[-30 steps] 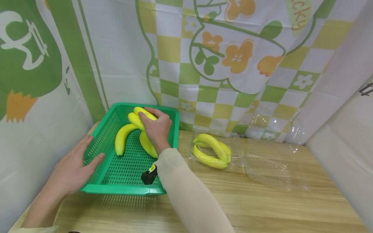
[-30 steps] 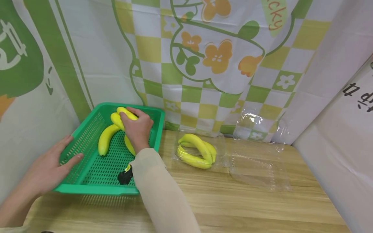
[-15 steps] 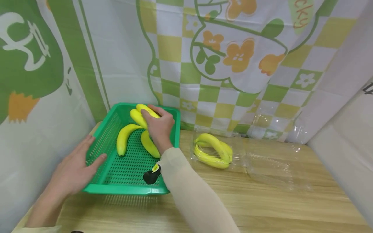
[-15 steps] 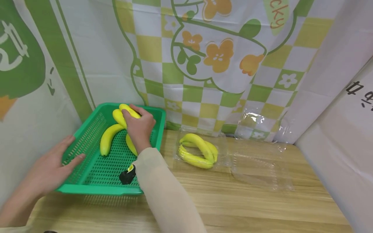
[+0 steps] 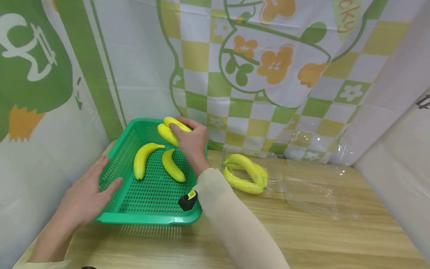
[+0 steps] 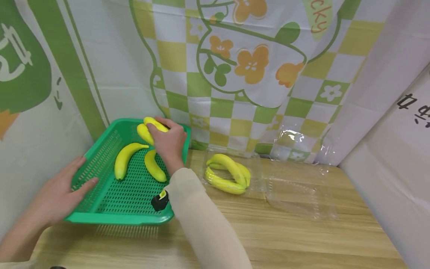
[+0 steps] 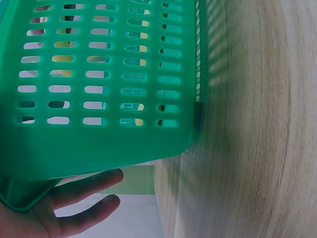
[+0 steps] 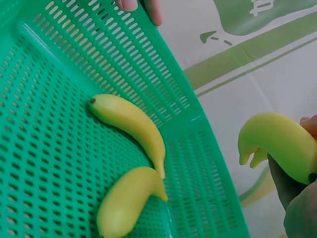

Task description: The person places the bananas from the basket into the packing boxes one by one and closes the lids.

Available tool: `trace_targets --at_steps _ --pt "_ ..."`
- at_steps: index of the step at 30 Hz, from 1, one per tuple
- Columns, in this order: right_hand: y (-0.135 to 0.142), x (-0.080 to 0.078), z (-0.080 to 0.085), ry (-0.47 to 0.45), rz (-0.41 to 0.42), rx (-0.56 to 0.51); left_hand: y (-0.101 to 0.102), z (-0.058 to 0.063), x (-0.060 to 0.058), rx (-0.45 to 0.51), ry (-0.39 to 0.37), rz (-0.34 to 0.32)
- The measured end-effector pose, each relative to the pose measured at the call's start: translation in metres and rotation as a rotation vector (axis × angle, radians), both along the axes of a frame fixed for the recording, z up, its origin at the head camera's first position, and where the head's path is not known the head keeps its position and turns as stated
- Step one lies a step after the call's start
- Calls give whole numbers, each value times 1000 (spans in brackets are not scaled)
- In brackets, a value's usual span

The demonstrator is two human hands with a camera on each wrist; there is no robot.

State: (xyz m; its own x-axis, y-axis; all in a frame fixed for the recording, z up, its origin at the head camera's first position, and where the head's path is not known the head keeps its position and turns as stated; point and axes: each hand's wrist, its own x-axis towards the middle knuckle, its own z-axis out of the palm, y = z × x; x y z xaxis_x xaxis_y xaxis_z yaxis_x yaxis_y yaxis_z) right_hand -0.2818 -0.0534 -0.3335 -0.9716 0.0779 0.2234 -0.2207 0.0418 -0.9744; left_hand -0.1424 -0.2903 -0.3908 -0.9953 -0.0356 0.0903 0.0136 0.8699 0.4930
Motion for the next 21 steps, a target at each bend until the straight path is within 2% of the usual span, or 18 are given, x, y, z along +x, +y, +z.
trace_targets --at_steps 9,16,21 --pt "28 0 7 5 -33 1 1 1 0 -2 -9 -7" --pt "55 8 11 -13 -21 -8 0 2 1 -10 -21 -3" --pt "75 13 13 13 -39 -41 1 3 1 -8 -15 -4"
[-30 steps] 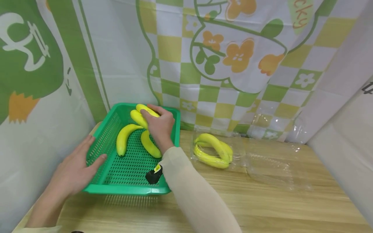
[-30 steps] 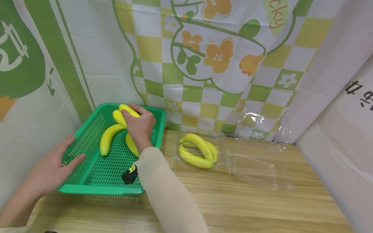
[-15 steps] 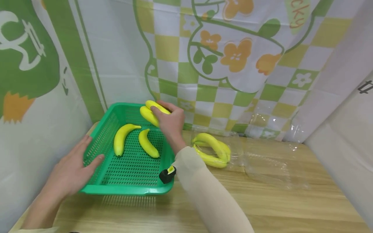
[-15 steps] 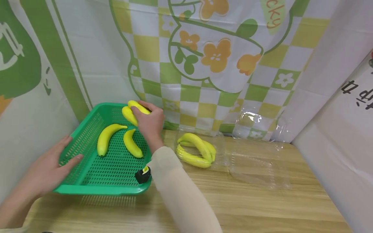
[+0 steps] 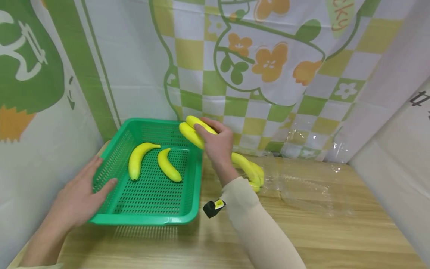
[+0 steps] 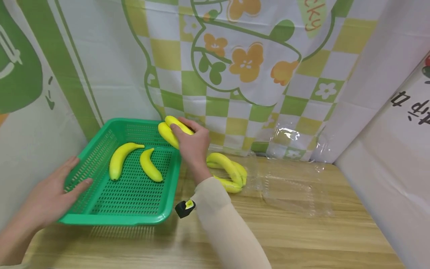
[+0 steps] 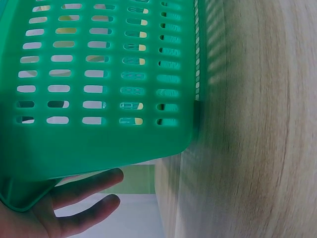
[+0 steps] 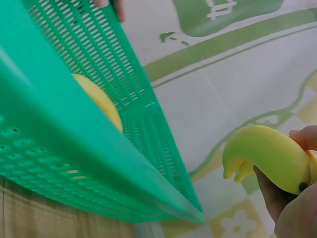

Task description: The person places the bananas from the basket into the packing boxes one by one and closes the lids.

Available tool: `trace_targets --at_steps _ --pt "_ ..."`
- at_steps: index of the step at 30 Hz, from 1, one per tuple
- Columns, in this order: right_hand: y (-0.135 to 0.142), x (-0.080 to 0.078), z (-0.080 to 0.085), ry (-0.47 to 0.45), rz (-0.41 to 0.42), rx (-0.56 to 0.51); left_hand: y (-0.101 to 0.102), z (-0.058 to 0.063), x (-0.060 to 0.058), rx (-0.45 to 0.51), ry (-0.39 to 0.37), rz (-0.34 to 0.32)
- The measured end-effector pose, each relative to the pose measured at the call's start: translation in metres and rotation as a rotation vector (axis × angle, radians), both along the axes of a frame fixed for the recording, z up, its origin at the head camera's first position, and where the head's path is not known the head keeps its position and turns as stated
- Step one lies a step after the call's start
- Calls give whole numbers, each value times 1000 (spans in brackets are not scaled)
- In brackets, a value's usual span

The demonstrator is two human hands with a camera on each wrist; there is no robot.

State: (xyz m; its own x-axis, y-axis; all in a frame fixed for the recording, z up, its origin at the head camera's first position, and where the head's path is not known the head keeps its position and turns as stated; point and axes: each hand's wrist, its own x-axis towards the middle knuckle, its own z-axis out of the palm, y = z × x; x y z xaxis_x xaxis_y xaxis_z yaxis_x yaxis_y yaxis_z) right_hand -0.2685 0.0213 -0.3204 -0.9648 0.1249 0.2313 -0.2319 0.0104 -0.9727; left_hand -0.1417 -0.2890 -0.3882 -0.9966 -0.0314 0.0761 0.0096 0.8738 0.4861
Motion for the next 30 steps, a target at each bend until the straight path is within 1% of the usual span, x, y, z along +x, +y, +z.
trace_targets --at_steps 4,10,14,18,22,25,30 --pt "14 5 2 17 -21 -29 0 1 1 0 11 4" --pt "35 15 1 40 -54 -19 0 1 1 1 14 3" --pt "49 20 -3 51 -73 -16 1 1 1 2 11 0" --pt "65 25 -9 43 -100 -13 2 0 1 3 11 -1" --pt "80 30 -15 62 -129 -8 2 0 1 4 13 -2" --pt "90 34 -18 73 -156 -10 1 0 1 5 13 -3" --pt "105 39 -21 62 -218 3 1 0 1 5 12 -3"
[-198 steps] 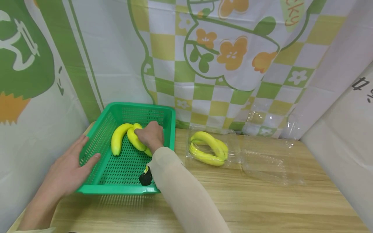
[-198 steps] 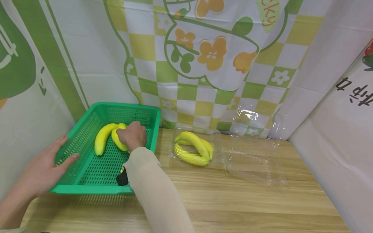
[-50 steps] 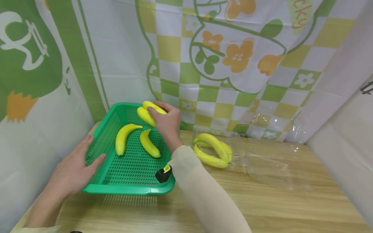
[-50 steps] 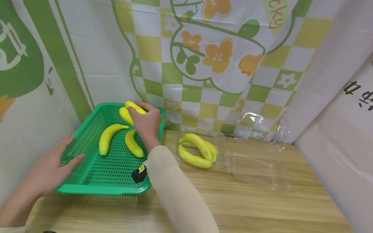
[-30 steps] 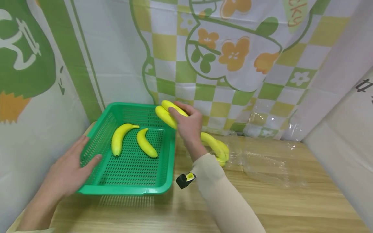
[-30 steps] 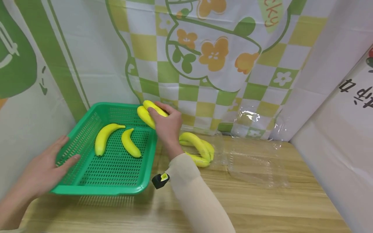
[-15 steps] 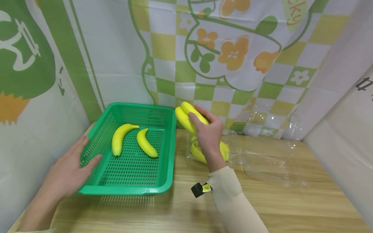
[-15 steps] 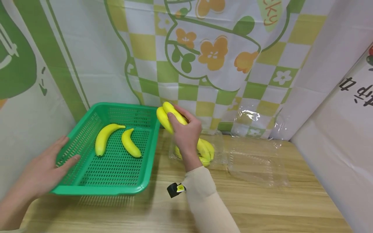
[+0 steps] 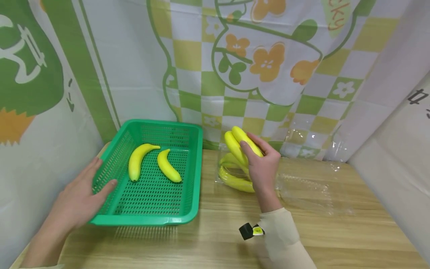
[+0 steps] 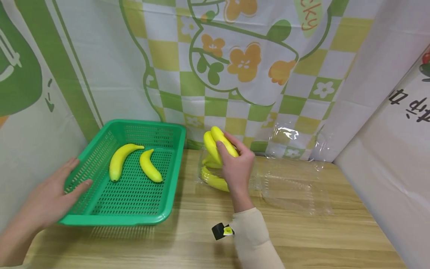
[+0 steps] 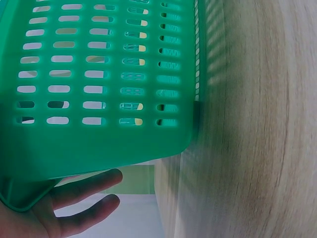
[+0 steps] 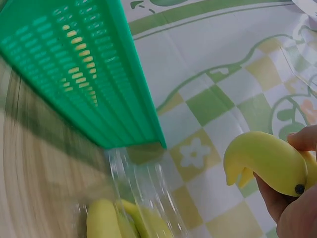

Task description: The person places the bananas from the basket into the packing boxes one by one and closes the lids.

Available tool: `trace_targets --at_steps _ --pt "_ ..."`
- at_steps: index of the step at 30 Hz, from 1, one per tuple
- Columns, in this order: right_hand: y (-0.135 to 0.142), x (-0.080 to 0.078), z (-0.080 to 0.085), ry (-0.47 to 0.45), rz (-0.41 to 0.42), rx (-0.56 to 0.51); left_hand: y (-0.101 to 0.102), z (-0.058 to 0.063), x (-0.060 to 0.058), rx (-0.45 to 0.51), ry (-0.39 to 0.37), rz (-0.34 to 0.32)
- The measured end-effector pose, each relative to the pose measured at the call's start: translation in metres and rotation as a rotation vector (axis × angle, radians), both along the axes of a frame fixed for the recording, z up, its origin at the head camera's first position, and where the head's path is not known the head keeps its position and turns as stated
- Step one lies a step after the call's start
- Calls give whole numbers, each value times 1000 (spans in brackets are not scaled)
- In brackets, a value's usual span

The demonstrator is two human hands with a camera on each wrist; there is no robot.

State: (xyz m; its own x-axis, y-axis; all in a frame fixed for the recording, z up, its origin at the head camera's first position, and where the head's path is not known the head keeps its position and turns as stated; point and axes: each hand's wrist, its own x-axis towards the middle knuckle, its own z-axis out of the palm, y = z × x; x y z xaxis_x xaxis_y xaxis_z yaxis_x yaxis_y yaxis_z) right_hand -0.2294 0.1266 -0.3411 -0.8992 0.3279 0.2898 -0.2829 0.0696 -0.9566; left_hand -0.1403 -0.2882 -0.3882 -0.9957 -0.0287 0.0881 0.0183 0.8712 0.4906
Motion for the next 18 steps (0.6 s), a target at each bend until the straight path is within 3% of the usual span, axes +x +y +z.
trace_targets --at_steps 18 --pt "58 9 -12 -50 -174 19 0 0 0 -1 6 -1"
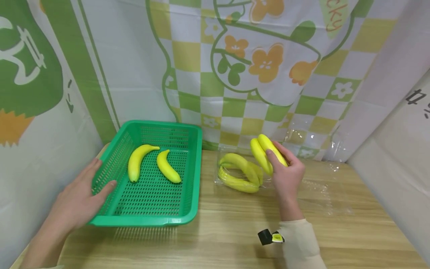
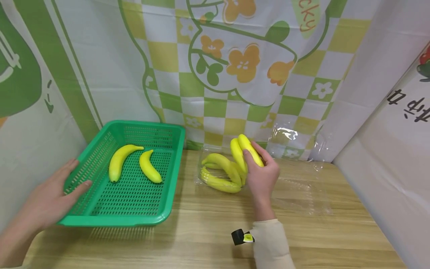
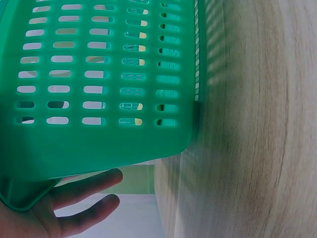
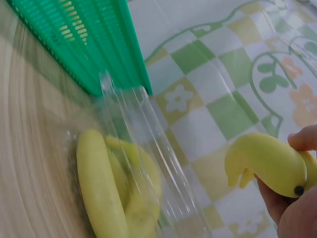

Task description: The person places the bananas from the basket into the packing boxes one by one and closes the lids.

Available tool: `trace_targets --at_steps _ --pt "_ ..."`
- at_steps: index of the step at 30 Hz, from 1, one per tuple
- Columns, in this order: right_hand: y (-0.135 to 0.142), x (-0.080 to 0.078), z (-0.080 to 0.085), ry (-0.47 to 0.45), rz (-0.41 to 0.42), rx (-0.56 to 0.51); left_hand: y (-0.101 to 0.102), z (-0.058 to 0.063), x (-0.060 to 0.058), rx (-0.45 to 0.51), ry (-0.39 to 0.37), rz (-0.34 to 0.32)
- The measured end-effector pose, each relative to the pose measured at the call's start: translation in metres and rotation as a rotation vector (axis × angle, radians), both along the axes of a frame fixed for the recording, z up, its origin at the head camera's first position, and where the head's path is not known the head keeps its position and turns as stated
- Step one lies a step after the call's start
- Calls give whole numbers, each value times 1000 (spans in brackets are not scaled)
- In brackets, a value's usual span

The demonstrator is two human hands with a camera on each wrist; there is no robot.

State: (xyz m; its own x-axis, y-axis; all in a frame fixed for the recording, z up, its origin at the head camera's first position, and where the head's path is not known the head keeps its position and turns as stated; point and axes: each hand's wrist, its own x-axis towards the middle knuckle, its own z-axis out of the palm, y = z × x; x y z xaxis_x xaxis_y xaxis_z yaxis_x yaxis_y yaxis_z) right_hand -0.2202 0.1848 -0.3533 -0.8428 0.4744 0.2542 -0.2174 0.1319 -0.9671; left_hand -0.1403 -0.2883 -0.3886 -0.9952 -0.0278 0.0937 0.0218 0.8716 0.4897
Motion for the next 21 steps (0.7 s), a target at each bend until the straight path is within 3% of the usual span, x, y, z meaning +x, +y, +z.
trace_targets --at_steps 8,21 --pt "22 4 -2 -35 -52 -76 0 0 0 -1 -14 1" --pt "38 6 4 -33 -100 -76 -2 -2 -3 -9 -3 -17"
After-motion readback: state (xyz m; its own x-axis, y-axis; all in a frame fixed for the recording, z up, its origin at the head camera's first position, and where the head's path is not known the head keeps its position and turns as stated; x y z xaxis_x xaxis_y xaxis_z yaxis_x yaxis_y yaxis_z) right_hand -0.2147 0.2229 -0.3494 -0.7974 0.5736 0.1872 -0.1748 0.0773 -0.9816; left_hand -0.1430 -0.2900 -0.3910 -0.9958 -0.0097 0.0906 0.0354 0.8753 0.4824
